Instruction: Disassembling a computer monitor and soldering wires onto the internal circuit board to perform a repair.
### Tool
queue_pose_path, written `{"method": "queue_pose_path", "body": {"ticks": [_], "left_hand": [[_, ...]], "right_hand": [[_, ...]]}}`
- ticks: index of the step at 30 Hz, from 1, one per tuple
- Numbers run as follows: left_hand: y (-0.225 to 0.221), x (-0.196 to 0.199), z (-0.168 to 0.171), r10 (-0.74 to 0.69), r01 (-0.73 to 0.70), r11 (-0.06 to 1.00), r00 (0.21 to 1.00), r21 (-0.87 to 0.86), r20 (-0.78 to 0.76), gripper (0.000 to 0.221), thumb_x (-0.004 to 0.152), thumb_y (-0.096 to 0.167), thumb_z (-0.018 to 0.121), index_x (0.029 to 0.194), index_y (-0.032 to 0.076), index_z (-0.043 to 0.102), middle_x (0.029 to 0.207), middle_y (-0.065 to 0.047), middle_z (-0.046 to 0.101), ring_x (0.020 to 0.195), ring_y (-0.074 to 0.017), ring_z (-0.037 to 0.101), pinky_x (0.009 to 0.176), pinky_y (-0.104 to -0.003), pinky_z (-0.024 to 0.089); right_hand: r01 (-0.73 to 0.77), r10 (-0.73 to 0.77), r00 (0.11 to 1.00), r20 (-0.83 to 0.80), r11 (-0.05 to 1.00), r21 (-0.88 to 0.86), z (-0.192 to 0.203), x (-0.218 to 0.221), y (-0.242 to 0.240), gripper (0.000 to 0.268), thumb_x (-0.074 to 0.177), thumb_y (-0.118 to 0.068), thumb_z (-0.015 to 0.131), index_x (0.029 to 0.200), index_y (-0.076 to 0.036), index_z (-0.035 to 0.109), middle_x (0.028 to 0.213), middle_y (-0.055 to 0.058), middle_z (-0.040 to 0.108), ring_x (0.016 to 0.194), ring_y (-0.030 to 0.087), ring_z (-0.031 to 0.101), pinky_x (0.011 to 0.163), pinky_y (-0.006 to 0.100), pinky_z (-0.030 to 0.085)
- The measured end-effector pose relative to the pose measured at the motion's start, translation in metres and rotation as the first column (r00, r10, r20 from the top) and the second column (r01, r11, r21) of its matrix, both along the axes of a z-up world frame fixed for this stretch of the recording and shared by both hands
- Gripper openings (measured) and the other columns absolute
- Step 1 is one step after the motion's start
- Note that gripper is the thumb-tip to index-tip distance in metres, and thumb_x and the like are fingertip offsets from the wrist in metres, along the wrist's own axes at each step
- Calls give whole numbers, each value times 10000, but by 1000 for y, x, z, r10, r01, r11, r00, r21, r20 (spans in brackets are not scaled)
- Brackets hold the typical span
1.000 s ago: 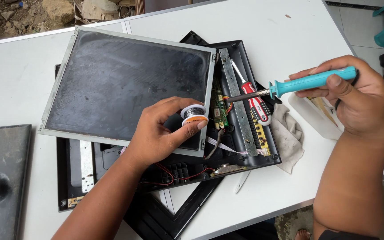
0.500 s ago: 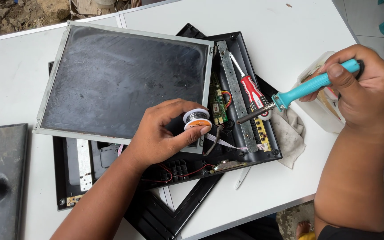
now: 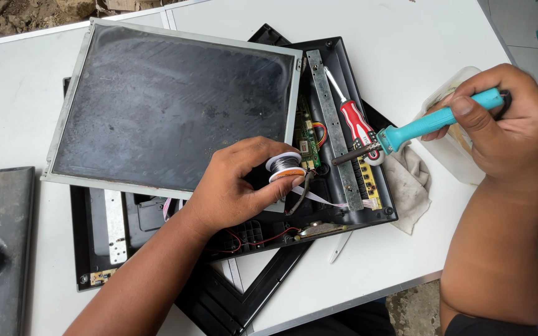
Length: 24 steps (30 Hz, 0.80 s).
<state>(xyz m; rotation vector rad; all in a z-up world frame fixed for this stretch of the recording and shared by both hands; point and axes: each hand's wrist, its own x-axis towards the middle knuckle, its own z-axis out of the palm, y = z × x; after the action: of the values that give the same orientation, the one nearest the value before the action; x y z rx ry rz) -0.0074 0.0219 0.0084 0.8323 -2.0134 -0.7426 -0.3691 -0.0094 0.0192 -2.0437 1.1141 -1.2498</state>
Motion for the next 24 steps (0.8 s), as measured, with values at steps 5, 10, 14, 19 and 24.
{"method": "queue_pose_path", "body": {"ticks": [5, 10, 14, 19, 24], "left_hand": [[0, 0, 2, 21, -21, 999, 1000, -33, -9, 247, 946, 237, 737, 1114, 62, 690, 1026, -66, 750, 908, -200, 723, 837, -311, 555], [2, -1, 3, 44, -46, 997, 998, -58, -39, 252, 945, 225, 746, 1124, 59, 686, 1043, -74, 752, 917, -203, 735, 845, -312, 565], [1, -1, 1, 22, -24, 999, 999, -46, -39, 257, 948, 222, 738, 1135, 54, 680, 1057, -82, 747, 941, -216, 733, 852, -316, 571], [0, -2, -2, 9, -11, 999, 999, -37, -51, 260, 940, 208, 749, 1133, 48, 681, 1048, -85, 740, 932, -214, 722, 852, -313, 571], [1, -2, -2, 6, -7, 999, 999, -40, -44, 251, 950, 213, 737, 1130, 48, 676, 1038, -85, 739, 919, -217, 714, 845, -318, 562]], "right_hand": [[26, -27, 999, -26, 1000, -12, 1, 4, 2, 213, 1093, -85, 600, 1061, 98, 495, 888, 289, 649, 807, 375, 740, 606, 340, 545], [73, -76, 992, -98, 997, -32, -1, 10, 2, 194, 1086, -117, 643, 1062, 58, 564, 951, 230, 707, 825, 259, 702, 659, 289, 443], [-14, 9, 996, -94, 999, -52, -6, 13, -1, 152, 1049, -92, 633, 1042, 44, 566, 901, 199, 709, 749, 226, 705, 588, 242, 428], [14, -12, 995, -100, 1000, 16, -11, 12, -1, 150, 1029, -111, 660, 1063, 18, 592, 934, 166, 715, 814, 205, 717, 625, 240, 456], [-12, 13, 998, -68, 1000, 20, -8, 15, -1, 152, 1027, -98, 652, 1052, 33, 581, 926, 188, 706, 812, 245, 743, 662, 259, 515]]}}
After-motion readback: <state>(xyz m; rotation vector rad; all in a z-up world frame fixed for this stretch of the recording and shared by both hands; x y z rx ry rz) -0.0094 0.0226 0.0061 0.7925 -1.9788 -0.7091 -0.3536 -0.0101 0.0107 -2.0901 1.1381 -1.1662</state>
